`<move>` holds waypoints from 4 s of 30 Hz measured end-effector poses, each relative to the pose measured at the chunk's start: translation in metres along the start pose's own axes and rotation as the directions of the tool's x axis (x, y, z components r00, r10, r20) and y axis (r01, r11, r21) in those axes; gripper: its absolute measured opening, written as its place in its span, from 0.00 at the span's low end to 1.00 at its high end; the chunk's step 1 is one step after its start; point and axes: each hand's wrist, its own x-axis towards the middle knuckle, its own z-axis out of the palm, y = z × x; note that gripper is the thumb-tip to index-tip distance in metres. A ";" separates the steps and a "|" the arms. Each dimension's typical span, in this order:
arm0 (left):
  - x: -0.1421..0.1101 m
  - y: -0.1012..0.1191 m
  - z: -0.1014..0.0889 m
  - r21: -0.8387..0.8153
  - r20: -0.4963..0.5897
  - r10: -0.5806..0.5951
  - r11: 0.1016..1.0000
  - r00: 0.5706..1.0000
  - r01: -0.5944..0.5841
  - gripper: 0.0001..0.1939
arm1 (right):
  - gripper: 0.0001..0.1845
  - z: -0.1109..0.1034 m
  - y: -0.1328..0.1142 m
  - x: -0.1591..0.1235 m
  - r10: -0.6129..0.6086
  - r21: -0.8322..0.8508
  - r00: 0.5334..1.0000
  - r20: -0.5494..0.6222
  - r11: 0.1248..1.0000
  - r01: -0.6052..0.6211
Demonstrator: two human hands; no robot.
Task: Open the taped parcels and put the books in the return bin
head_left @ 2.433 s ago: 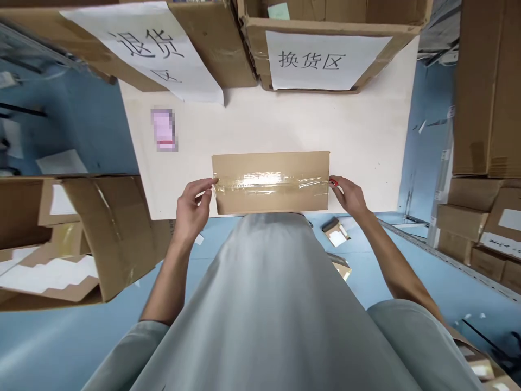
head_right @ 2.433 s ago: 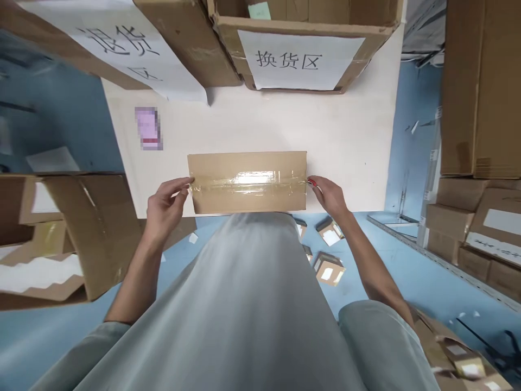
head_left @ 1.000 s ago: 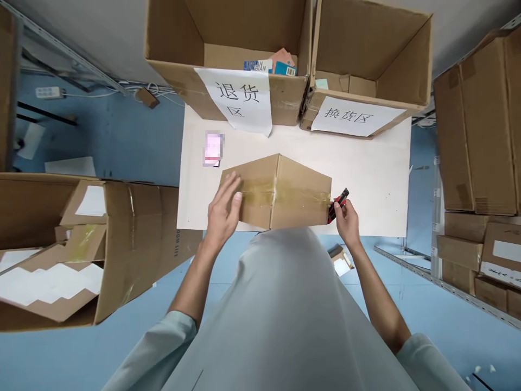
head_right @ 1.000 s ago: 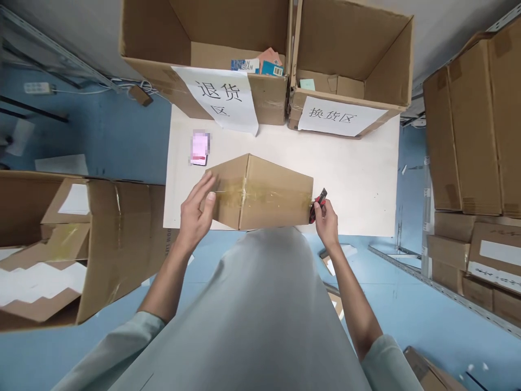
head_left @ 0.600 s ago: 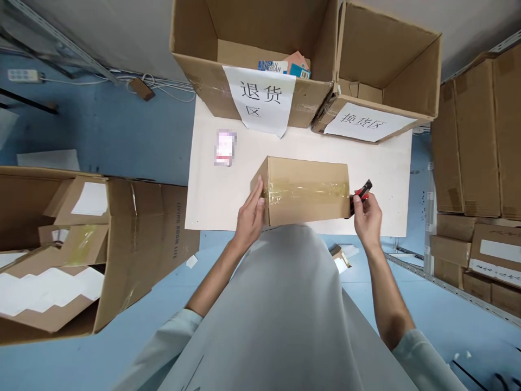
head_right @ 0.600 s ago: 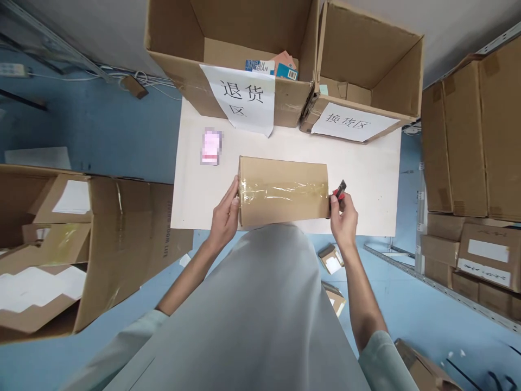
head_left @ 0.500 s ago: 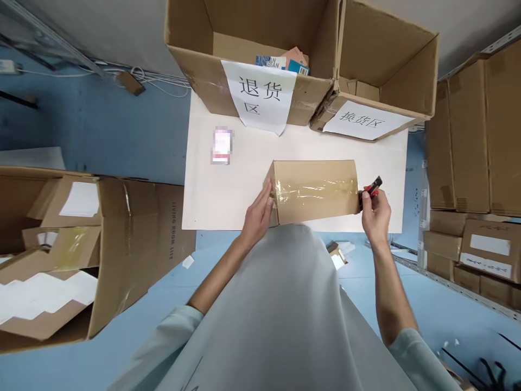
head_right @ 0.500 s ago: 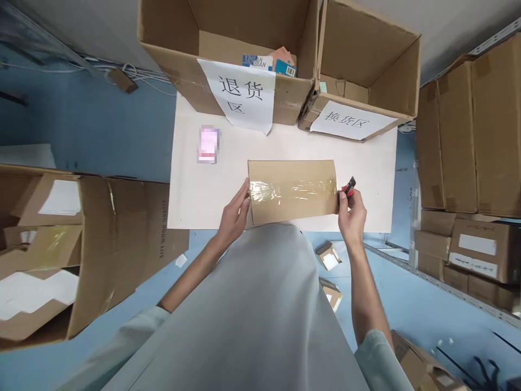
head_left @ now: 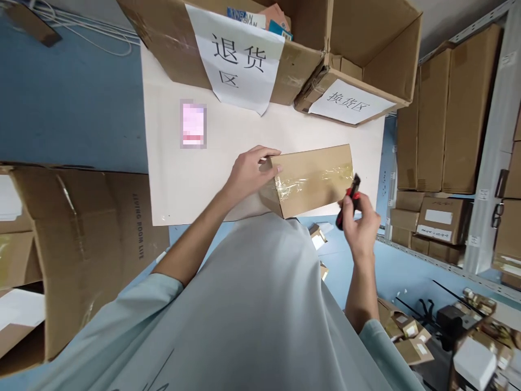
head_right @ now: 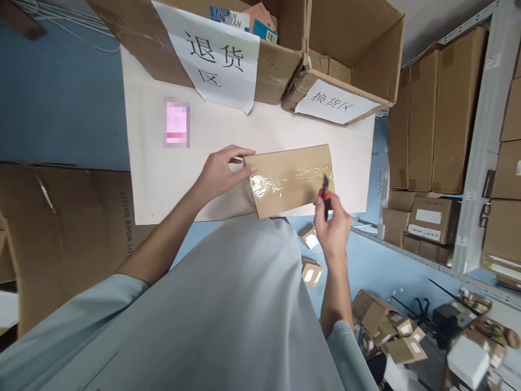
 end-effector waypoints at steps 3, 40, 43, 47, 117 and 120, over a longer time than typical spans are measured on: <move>0.012 -0.005 -0.004 -0.043 0.069 -0.033 0.998 0.997 0.036 0.17 | 0.22 0.006 -0.034 -0.023 -0.017 0.053 0.976 0.216 0.999 0.006; 0.000 -0.002 0.002 -0.089 0.010 -0.066 0.994 0.998 0.067 0.16 | 0.24 0.047 -0.144 -0.015 0.123 -0.471 0.789 0.602 0.853 0.226; -0.001 -0.001 0.004 -0.103 0.004 -0.076 0.992 0.997 0.076 0.16 | 0.23 0.041 -0.140 -0.033 0.180 -0.535 0.767 0.616 0.810 0.240; -0.003 0.002 0.006 -0.093 -0.020 -0.097 0.991 0.995 0.094 0.16 | 0.23 0.035 -0.133 -0.054 0.230 -0.558 0.720 0.655 0.789 0.256; 0.021 0.070 0.216 0.553 0.071 0.104 0.823 0.992 -0.126 0.19 | 0.30 -0.022 0.084 0.075 0.057 -0.107 0.825 0.562 0.994 0.004; 0.020 0.068 0.216 0.534 0.073 0.112 0.835 0.991 -0.134 0.19 | 0.30 -0.025 0.075 0.073 0.098 -0.159 0.824 0.558 0.987 -0.010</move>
